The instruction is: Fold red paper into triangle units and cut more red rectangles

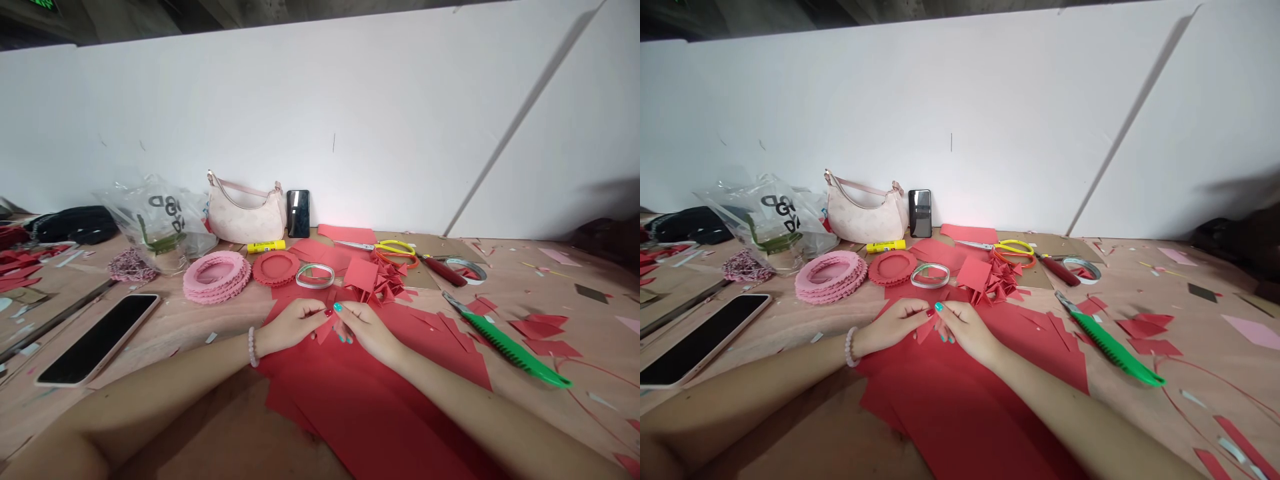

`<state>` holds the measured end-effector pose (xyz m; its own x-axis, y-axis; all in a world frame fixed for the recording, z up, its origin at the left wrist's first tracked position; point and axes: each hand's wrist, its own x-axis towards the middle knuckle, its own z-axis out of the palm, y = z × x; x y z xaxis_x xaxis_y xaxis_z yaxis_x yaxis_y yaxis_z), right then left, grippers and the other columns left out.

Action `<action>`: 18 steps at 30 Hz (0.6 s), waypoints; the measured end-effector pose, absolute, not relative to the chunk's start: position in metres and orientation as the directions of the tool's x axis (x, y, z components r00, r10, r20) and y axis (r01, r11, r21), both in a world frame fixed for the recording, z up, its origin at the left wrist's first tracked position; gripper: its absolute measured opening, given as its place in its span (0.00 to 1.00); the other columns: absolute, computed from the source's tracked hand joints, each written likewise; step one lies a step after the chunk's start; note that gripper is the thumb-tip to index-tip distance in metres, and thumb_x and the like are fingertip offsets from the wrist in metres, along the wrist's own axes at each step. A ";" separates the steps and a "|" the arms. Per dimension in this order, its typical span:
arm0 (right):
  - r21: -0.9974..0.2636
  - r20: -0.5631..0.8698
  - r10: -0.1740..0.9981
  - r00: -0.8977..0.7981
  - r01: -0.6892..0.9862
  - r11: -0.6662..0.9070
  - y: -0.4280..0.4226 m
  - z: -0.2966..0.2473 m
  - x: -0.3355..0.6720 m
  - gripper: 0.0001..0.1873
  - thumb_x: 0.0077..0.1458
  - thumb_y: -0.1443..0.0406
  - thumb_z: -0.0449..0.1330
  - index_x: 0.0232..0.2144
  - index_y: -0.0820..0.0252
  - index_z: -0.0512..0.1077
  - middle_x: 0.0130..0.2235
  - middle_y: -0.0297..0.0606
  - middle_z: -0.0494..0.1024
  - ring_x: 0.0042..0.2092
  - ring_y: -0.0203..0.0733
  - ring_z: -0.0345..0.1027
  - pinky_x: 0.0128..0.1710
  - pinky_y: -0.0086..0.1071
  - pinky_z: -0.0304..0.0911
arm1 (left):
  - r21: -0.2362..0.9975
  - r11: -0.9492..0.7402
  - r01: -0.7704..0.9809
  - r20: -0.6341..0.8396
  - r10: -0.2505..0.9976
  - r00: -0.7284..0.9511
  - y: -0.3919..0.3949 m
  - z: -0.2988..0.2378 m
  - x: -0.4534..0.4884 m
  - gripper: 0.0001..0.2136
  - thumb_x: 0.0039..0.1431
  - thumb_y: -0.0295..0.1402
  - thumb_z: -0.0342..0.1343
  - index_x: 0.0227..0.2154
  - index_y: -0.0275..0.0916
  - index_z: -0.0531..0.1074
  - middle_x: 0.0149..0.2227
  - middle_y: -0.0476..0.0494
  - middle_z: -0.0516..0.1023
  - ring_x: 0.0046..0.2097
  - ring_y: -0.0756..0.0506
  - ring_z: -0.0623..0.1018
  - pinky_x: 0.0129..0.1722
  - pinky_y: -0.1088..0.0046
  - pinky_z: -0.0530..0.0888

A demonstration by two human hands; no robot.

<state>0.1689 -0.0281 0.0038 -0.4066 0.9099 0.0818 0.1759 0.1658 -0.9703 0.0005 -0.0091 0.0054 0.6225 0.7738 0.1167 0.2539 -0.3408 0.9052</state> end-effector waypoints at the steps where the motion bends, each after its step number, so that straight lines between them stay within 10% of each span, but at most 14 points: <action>1: -0.972 0.091 0.910 -0.405 0.164 0.170 -0.028 0.004 0.168 0.19 0.54 0.54 0.50 0.19 0.59 0.61 0.19 0.30 0.64 0.21 0.32 0.56 0.22 0.28 0.53 | 0.915 -0.327 0.234 0.116 0.771 0.627 -0.009 0.005 0.000 0.14 0.59 0.36 0.43 0.19 0.36 0.60 0.19 0.52 0.63 0.23 0.53 0.66 0.23 0.80 0.62; 18: -0.954 0.138 0.901 -0.411 0.190 0.233 -0.026 0.002 0.170 0.15 0.56 0.61 0.49 0.19 0.58 0.59 0.19 0.28 0.61 0.22 0.32 0.55 0.24 0.28 0.53 | 0.875 -0.329 0.356 0.068 0.811 0.582 -0.013 0.004 0.001 0.17 0.60 0.39 0.40 0.19 0.37 0.58 0.19 0.52 0.64 0.23 0.52 0.67 0.24 0.78 0.62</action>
